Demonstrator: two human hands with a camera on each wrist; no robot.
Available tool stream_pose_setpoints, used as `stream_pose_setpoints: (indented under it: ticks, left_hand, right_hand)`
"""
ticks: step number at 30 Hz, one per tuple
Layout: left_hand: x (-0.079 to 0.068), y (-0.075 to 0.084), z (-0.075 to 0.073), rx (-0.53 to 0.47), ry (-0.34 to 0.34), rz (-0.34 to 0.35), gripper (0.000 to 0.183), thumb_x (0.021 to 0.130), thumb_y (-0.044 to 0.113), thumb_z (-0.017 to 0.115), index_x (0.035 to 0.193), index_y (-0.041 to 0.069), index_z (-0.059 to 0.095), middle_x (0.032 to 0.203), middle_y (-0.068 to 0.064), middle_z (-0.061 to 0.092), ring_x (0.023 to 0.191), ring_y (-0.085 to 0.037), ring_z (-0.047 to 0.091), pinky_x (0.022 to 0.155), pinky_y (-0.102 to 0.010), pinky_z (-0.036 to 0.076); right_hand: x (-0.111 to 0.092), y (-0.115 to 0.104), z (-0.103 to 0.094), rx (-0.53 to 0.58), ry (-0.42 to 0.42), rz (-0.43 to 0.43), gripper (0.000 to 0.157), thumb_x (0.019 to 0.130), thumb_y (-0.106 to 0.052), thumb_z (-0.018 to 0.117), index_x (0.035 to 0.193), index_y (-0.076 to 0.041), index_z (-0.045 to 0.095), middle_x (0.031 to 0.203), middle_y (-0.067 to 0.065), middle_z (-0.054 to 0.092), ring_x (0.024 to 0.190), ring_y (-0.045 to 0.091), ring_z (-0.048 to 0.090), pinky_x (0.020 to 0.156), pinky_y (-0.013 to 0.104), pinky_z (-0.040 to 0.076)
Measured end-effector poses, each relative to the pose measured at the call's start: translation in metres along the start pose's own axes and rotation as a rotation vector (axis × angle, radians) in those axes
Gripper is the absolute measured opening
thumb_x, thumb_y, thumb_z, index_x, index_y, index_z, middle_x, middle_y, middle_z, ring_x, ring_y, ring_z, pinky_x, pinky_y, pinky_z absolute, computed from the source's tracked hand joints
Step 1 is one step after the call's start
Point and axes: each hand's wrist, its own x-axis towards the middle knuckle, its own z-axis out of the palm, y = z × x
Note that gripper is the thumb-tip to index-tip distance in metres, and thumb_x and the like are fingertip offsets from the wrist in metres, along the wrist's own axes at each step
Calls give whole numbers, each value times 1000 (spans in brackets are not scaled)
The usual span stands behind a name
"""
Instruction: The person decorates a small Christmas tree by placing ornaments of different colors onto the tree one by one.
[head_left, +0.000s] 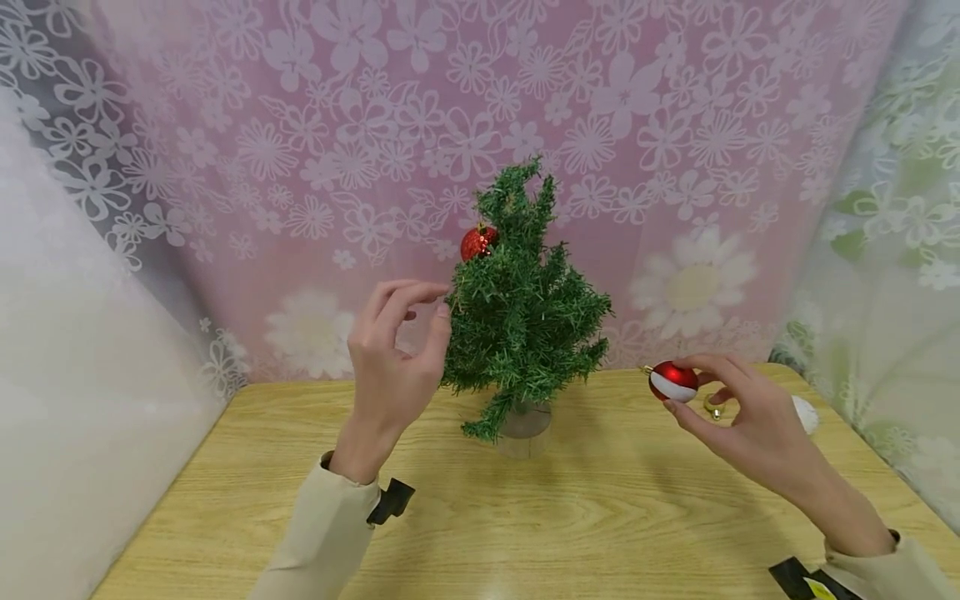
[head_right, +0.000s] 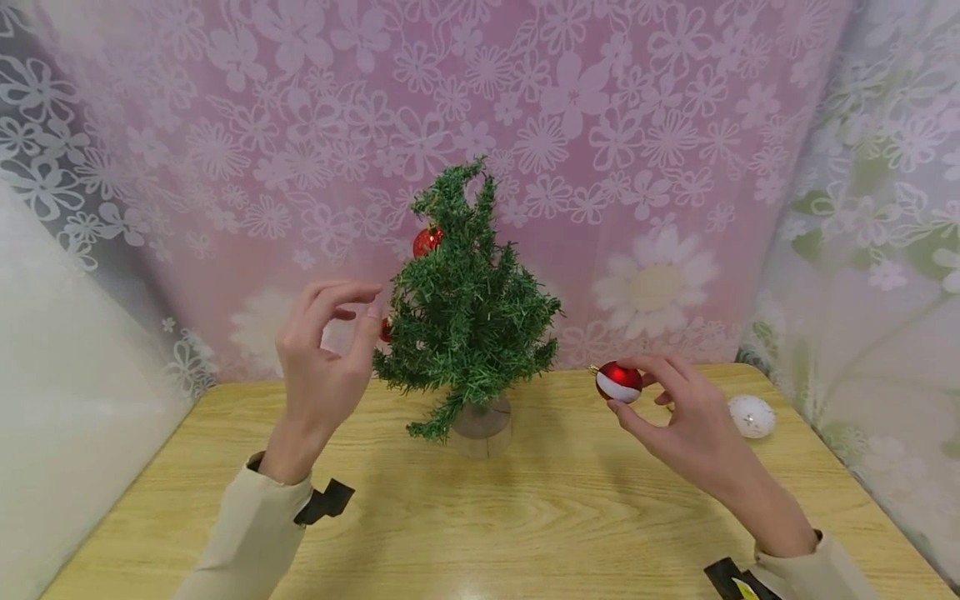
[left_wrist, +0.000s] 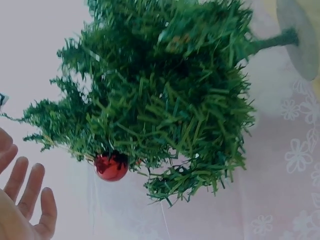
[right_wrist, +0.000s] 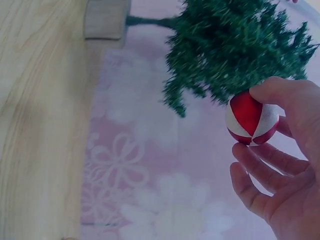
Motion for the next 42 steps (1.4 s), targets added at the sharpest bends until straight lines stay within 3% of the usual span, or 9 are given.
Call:
stream_pose_setpoints:
  ticks: [5, 8, 12, 14, 16, 33, 42]
  left_hand:
    - [-16, 8, -3, -19, -32, 103, 16, 93, 7, 65, 105, 2, 75, 99, -13, 69, 86, -21, 65, 77, -33, 52]
    - [-25, 12, -5, -43, -84, 123, 16, 92, 5, 66, 105, 3, 75, 100, -13, 69, 83, -22, 65, 73, -30, 50]
    - [-38, 15, -7, -61, -135, 116, 17, 91, 2, 68, 106, 5, 75, 101, -11, 69, 87, -23, 67, 74, -31, 53]
    - [-43, 16, -7, -68, -163, 119, 17, 91, 2, 68, 107, 5, 75, 102, -11, 69, 90, -23, 68, 77, -32, 55]
    - [-49, 17, -6, -74, -192, 122, 17, 93, 3, 68, 108, 6, 75, 102, -10, 69, 92, -22, 67, 79, -32, 56]
    - [-68, 36, 10, -85, -311, 143, 15, 97, 15, 66, 111, 15, 74, 104, -1, 69, 95, -15, 67, 85, -29, 55]
    - [-69, 43, 10, -95, -439, 163, 28, 95, 17, 72, 122, 20, 71, 115, 1, 67, 100, -11, 65, 86, -26, 53]
  right_hand:
    - [3, -14, -5, 60, 10, -44, 66, 62, 11, 87, 122, -6, 69, 113, -1, 67, 102, -12, 56, 73, 5, 49]
    - [4, -21, -6, 113, 27, -86, 62, 64, 8, 88, 123, -4, 69, 115, -1, 68, 105, -8, 59, 75, 5, 49]
    - [6, -29, -7, 174, 59, -153, 45, 87, -28, 82, 121, -1, 70, 119, 2, 69, 104, -3, 62, 78, 5, 49]
    - [7, -35, -7, 188, 70, -170, 53, 93, -46, 70, 120, -1, 71, 120, 4, 69, 103, -2, 62, 80, 5, 48]
    - [7, -42, -7, 190, 77, -181, 58, 95, -53, 64, 119, -1, 71, 121, 6, 69, 101, -3, 62, 81, 5, 47]
    - [10, -86, -3, 294, 80, -319, 47, 98, -38, 66, 116, 5, 69, 124, 14, 68, 107, 0, 65, 87, 7, 49]
    - [7, -97, 2, 297, 29, -386, 40, 100, -34, 64, 119, 1, 70, 126, 15, 67, 117, 3, 64, 95, 8, 49]
